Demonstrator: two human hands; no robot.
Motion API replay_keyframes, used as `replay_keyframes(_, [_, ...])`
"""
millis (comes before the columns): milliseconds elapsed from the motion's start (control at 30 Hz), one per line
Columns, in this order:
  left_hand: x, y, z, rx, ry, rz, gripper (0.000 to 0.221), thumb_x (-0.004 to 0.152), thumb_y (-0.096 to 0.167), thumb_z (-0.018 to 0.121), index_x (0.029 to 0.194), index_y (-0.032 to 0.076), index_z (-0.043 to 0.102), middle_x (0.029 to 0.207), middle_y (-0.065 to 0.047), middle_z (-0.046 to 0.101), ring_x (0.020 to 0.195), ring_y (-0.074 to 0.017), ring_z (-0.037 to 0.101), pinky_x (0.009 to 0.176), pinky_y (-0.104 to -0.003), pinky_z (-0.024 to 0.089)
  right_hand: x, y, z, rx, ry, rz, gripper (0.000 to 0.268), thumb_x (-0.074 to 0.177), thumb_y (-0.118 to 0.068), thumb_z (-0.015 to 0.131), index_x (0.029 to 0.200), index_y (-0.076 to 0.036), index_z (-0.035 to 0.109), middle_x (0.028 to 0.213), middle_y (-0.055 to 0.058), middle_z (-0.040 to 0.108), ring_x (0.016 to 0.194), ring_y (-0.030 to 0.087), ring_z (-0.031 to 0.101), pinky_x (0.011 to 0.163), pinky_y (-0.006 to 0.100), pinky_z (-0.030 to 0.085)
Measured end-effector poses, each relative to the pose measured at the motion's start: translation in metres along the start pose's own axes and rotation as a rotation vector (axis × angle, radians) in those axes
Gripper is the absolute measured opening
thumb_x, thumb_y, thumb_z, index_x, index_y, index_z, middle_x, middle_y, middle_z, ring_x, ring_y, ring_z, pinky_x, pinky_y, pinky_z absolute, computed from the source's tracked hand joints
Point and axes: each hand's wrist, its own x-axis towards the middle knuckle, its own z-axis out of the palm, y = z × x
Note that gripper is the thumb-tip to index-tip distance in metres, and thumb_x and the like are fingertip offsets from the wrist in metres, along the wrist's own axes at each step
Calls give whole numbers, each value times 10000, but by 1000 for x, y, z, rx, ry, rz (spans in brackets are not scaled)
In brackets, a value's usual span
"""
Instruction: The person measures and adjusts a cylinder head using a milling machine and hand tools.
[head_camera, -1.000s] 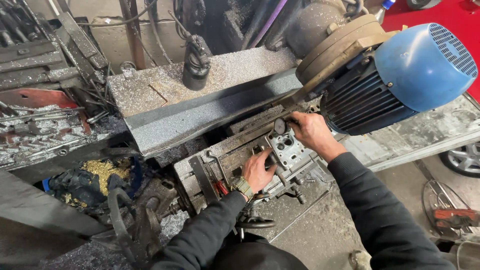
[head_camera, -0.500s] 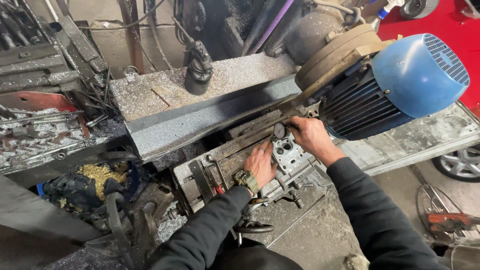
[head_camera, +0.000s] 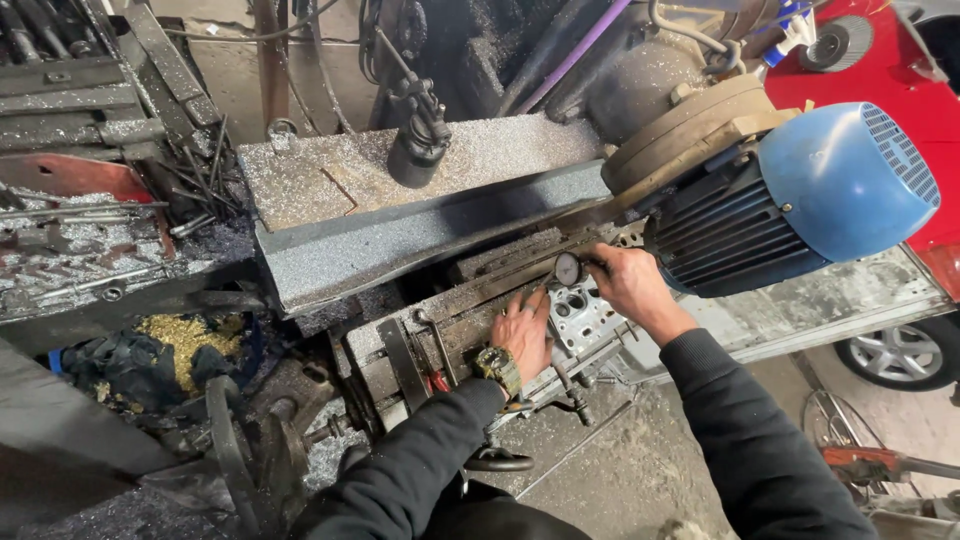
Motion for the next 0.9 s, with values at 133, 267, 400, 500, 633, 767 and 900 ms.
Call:
replay_keyframes(133, [-1,0,1,-2,26,9,852,770,244,773,1490,-16,399,1603,-162,325,1413,-418,394,1025,-605,485,1,1,2,-9,0,13,227,854,-107,722,1074,-49,711,861,214,716,788,415,695,693,470,565])
replay_keyframes(267, [-4,1,-5,7,26,16,889,725,199,770,1498,-18,389,1599,-160,327,1412,-416,401,1016,-586,492,1,4,3,-27,-14,28,211,864,-122,720,1064,-56,714,852,219,712,787,421,691,694,479,561])
replay_keyframes(400, [-5,1,-3,-20,31,19,898,705,147,760,1510,-3,390,1608,-146,323,1405,-419,404,1016,-575,488,1,0,-1,-5,-8,-9,189,876,-125,712,1053,-59,710,866,208,717,791,413,696,693,473,564])
replay_keyframes(500, [-6,2,-4,-6,31,20,888,720,161,771,1505,0,389,1599,-134,325,1395,-408,409,1037,-584,463,-2,1,-5,19,-31,-26,254,881,-126,706,1128,-69,693,875,205,719,784,414,693,688,477,557])
replay_keyframes(633, [-11,-3,5,-26,99,47,830,760,164,758,1500,18,413,1607,-128,332,1394,-414,414,1019,-567,466,-10,23,13,-35,-119,48,395,878,-101,685,1271,-90,646,1038,188,739,936,389,701,831,464,561])
replay_keyframes(767, [-8,-2,4,-10,57,45,798,812,176,721,1516,6,385,1628,-129,305,1400,-426,411,1008,-546,474,-14,33,30,-145,-158,4,705,753,-163,792,1398,-42,533,1249,207,655,1169,392,603,983,450,495])
replay_keyframes(900, [-5,-1,2,57,-30,33,822,808,158,706,1532,0,350,1643,-142,253,1401,-440,392,1035,-546,456,-11,35,36,-177,-200,41,755,735,-227,835,1404,-55,533,1283,183,646,1197,378,593,1008,435,491])
